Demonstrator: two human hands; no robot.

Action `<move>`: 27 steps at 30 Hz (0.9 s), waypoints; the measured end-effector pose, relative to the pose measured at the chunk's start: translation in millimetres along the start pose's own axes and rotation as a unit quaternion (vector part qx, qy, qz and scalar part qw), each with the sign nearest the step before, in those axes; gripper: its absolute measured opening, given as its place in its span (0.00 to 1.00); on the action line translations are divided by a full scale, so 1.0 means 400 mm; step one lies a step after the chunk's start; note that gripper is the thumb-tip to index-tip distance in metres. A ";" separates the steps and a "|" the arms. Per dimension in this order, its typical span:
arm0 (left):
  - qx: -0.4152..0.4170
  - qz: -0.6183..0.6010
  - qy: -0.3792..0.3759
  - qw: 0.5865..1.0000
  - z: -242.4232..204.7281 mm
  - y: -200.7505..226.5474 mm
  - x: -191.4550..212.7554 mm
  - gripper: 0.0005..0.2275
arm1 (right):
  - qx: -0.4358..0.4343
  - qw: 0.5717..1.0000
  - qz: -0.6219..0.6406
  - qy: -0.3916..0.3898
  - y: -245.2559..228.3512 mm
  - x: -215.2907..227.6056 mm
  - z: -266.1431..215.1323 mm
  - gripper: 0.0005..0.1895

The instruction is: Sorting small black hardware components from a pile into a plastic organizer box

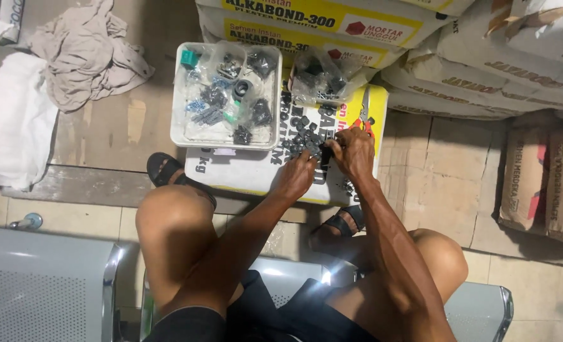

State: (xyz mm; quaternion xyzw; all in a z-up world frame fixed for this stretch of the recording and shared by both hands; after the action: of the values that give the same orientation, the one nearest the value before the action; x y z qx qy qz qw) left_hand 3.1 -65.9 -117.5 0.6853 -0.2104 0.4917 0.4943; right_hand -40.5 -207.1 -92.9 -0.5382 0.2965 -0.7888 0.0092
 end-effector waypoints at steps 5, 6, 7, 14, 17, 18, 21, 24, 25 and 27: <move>0.006 -0.023 -0.016 1.000 0.006 -0.015 -0.017 0.08 | -0.146 0.988 0.029 -0.048 0.065 0.126 -0.032 0.08; 0.028 -0.054 -0.034 0.998 -0.005 -0.023 -0.014 0.08 | -0.192 0.975 -0.021 -0.112 0.075 0.136 -0.059 0.05; 0.028 -0.059 -0.034 0.997 -0.010 -0.011 -0.013 0.08 | -0.193 0.974 -0.025 -0.113 0.078 0.137 -0.091 0.05; 0.089 -0.270 0.117 0.952 -0.021 -0.078 -0.008 0.01 | -0.301 0.919 -0.108 -0.229 0.197 0.014 -0.218 0.10; 0.135 -0.315 0.143 0.929 -0.036 -0.116 0.000 0.02 | -0.307 0.917 -0.101 -0.233 0.154 0.034 -0.203 0.12; 0.164 -0.348 0.128 0.914 -0.034 -0.136 -0.022 0.03 | -0.313 0.913 -0.084 -0.250 0.131 0.038 -0.199 0.13; 0.280 -0.506 0.054 0.814 -0.050 -0.175 -0.118 0.02 | -0.308 0.912 -0.079 -0.258 0.146 0.010 -0.207 0.12; 0.301 -0.548 0.027 0.780 -0.059 -0.169 -0.097 0.08 | -0.304 0.914 -0.070 -0.260 0.108 0.010 -0.190 0.11; 0.302 -0.548 0.027 0.779 -0.064 -0.166 -0.093 0.08 | -0.304 0.914 -0.071 -0.261 0.091 0.021 -0.186 0.11; 0.308 -0.624 0.023 0.718 -0.071 -0.158 -0.094 0.08 | -0.335 0.915 -0.020 -0.225 0.062 0.050 -0.170 0.10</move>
State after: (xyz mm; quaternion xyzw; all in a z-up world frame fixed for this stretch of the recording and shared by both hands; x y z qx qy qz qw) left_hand 22.6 -21.5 -179.5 0.7641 0.4391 0.1251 0.4557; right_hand -114.7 -202.9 -104.4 -0.6789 0.5222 -0.5017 -0.1212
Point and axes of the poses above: each hand's wrist, its own z-axis towards the middle knuckle, its own x-axis out of the back of the hand, y = z × x, the point moved 10 cm from there along z, towards the middle knuckle, and after that the axes turned 6 degrees about z, right-handed, at the moved point
